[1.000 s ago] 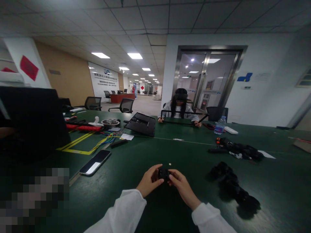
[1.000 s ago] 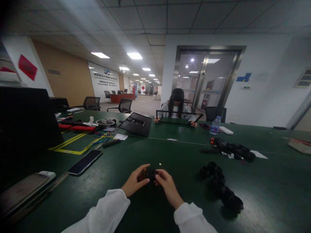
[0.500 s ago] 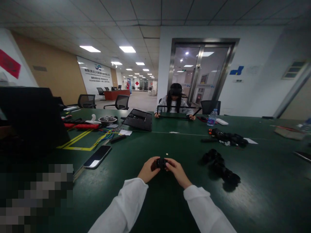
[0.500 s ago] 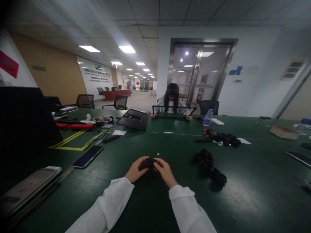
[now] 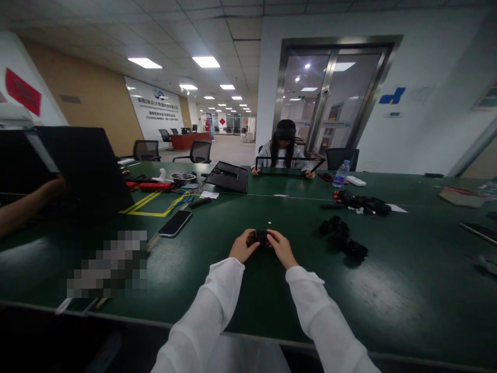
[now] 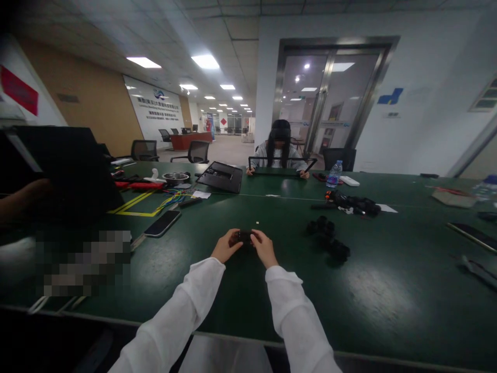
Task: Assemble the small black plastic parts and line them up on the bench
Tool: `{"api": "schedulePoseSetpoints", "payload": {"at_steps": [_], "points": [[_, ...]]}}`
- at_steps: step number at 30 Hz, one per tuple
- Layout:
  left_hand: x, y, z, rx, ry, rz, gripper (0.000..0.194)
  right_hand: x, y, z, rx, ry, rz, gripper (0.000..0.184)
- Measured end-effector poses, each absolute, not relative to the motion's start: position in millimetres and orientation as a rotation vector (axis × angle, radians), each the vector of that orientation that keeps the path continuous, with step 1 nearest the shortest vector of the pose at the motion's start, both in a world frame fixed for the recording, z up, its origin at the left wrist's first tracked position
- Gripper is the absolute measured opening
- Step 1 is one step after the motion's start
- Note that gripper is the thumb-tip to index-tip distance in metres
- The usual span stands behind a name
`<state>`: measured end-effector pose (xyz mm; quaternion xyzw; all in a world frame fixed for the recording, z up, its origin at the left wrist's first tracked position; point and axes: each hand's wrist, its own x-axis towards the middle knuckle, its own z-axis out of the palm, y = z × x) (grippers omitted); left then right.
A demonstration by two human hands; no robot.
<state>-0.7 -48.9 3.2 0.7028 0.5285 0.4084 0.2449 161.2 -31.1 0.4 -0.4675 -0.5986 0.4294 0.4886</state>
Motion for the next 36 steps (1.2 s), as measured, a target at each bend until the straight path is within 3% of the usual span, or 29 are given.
{"api": "schedulePoseSetpoints", "payload": {"at_steps": [6, 19, 29, 36], "points": [[2.3, -51.7, 6.0, 1.906, 1.54, 1.047, 0.03, 162.2, -30.9, -1.4, -1.144, -1.467, 1.009, 0.031], [0.4, -31.4, 6.7, 1.924, 1.653, 0.833, 0.051, 162.0, -25.7, 3.6, -1.166, -1.433, 1.076, 0.027], [-11.6, -22.0, 9.2, 2.012, 1.396, 0.767, 0.034, 163.0, -20.1, 9.5, -1.121, -1.367, 1.145, 0.035], [-8.4, -22.0, 5.0, 1.889, 1.391, 0.881, 0.043, 159.0, -24.7, 16.1, -1.13, -1.365, 1.19, 0.028]]}}
